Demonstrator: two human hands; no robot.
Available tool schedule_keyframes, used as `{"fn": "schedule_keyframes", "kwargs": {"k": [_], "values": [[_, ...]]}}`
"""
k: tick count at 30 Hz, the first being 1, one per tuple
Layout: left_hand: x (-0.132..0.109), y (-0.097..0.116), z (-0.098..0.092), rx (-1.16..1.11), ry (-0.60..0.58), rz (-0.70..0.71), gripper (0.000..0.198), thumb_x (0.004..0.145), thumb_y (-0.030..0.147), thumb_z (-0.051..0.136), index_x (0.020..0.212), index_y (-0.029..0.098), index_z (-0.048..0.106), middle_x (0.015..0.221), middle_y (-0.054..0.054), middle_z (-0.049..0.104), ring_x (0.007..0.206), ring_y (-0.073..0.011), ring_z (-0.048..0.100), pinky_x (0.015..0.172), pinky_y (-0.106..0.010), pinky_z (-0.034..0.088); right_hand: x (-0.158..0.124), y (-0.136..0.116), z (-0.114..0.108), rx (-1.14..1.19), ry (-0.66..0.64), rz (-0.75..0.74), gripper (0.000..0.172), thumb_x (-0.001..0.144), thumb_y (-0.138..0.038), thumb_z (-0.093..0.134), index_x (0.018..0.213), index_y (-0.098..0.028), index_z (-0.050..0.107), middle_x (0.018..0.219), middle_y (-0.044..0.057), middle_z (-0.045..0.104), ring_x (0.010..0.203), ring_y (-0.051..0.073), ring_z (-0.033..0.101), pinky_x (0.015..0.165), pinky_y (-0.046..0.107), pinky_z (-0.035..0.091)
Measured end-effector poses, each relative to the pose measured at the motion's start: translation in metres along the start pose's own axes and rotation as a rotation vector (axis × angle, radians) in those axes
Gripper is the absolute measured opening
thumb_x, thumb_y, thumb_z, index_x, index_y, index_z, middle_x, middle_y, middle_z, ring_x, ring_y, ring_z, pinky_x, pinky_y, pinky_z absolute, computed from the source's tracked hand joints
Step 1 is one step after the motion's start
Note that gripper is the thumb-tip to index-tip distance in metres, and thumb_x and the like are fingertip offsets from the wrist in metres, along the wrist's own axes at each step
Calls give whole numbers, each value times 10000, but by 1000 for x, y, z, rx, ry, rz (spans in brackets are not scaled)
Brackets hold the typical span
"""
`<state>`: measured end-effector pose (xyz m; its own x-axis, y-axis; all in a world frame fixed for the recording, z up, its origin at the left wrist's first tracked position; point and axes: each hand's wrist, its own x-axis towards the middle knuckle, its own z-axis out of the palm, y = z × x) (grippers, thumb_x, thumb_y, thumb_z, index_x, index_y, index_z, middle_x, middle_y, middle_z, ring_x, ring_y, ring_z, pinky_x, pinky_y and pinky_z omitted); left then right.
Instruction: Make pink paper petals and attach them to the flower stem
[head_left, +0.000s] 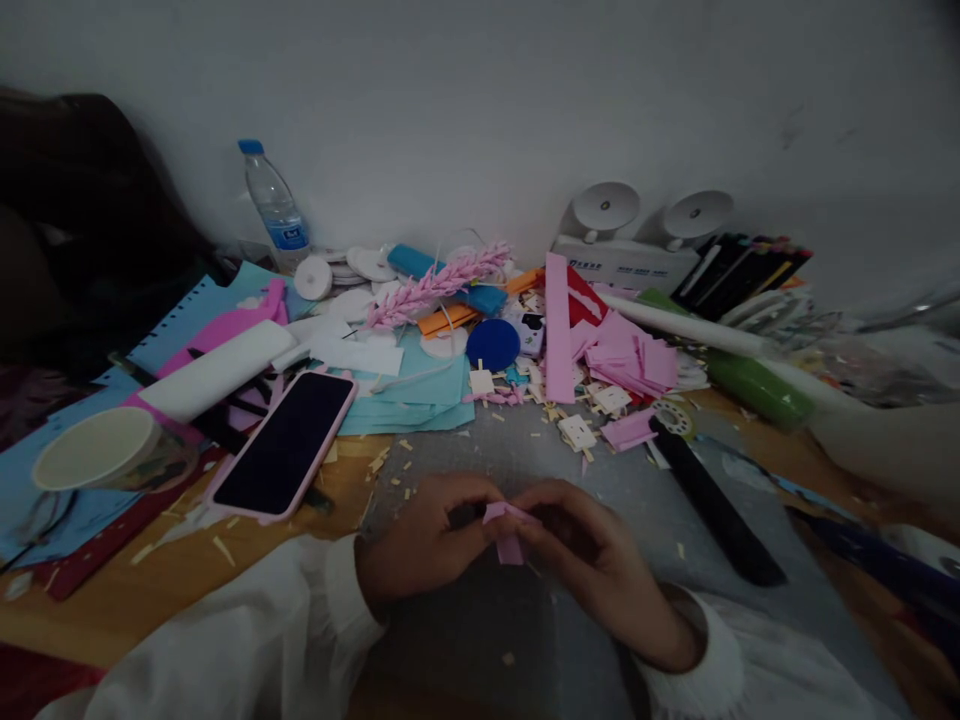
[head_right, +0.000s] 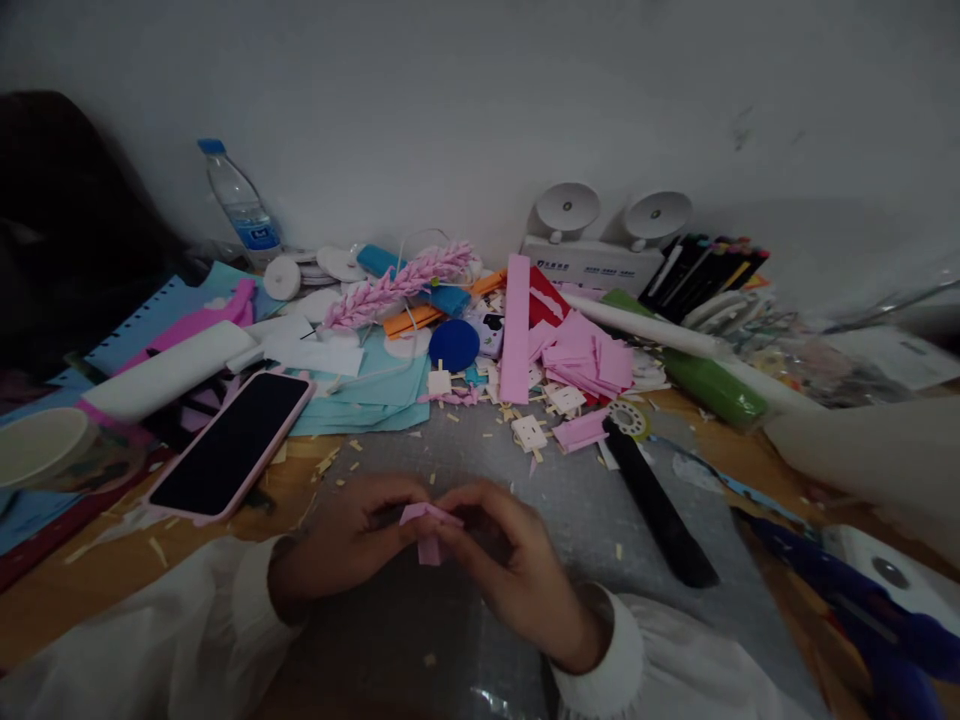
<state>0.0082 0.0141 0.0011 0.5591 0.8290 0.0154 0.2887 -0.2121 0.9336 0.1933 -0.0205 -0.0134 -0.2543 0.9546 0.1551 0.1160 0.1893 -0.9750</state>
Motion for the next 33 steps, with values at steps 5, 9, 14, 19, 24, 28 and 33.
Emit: {"fn": "schedule_keyframes", "kwargs": {"k": [5, 9, 14, 19, 24, 28, 33], "values": [[0, -1, -3, -185, -94, -3, 274, 893, 314, 544, 726, 132, 664, 688, -18, 654, 677, -129, 593, 643, -230, 420, -1, 2, -1, -73, -22, -39, 127, 870, -197, 626, 988, -244, 633, 874, -3, 662, 777, 119, 624, 676, 199, 507], [3, -4, -3, -283, -95, -56, 263, 850, 331, 598, 688, 128, 639, 644, 8, 576, 615, -107, 525, 577, -210, 386, -1, 2, -2, -139, -19, -106, 150, 866, -164, 618, 991, -243, 634, 862, -6, 674, 754, 111, 635, 659, 187, 511], [3, -8, 0, -384, -158, -104, 270, 837, 385, 615, 743, 132, 627, 677, 11, 557, 640, -109, 515, 584, -212, 385, -1, 2, -4, -175, 21, -160, 175, 838, -115, 614, 962, -237, 638, 845, -6, 683, 750, 110, 651, 669, 181, 520], [1, -7, 1, -424, -161, -80, 225, 841, 363, 616, 776, 147, 603, 721, 14, 547, 696, -119, 518, 637, -225, 405, -1, 4, -2, -164, 64, -146, 189, 810, -89, 615, 928, -235, 632, 812, -16, 679, 728, 108, 658, 654, 174, 524], [1, -1, -1, -445, -134, -119, 230, 813, 353, 631, 718, 148, 586, 695, 24, 512, 674, -117, 490, 614, -227, 380, -1, 1, 0, -194, 83, -187, 188, 784, -76, 619, 893, -226, 646, 778, -16, 682, 692, 106, 656, 637, 170, 524], [-1, -2, -1, -364, -139, -106, 189, 843, 326, 594, 773, 152, 610, 708, 23, 514, 678, -117, 479, 613, -227, 367, 0, -1, -1, -158, 81, -141, 163, 777, -88, 621, 874, -215, 653, 755, -10, 685, 664, 110, 657, 599, 171, 523], [-2, 1, -4, -190, -102, -64, 286, 932, 322, 439, 742, 157, 574, 714, 18, 497, 704, -125, 480, 638, -234, 377, 1, -1, -4, -146, 119, -74, 120, 780, -122, 625, 852, -212, 662, 734, 0, 684, 618, 116, 638, 536, 182, 499]]}}
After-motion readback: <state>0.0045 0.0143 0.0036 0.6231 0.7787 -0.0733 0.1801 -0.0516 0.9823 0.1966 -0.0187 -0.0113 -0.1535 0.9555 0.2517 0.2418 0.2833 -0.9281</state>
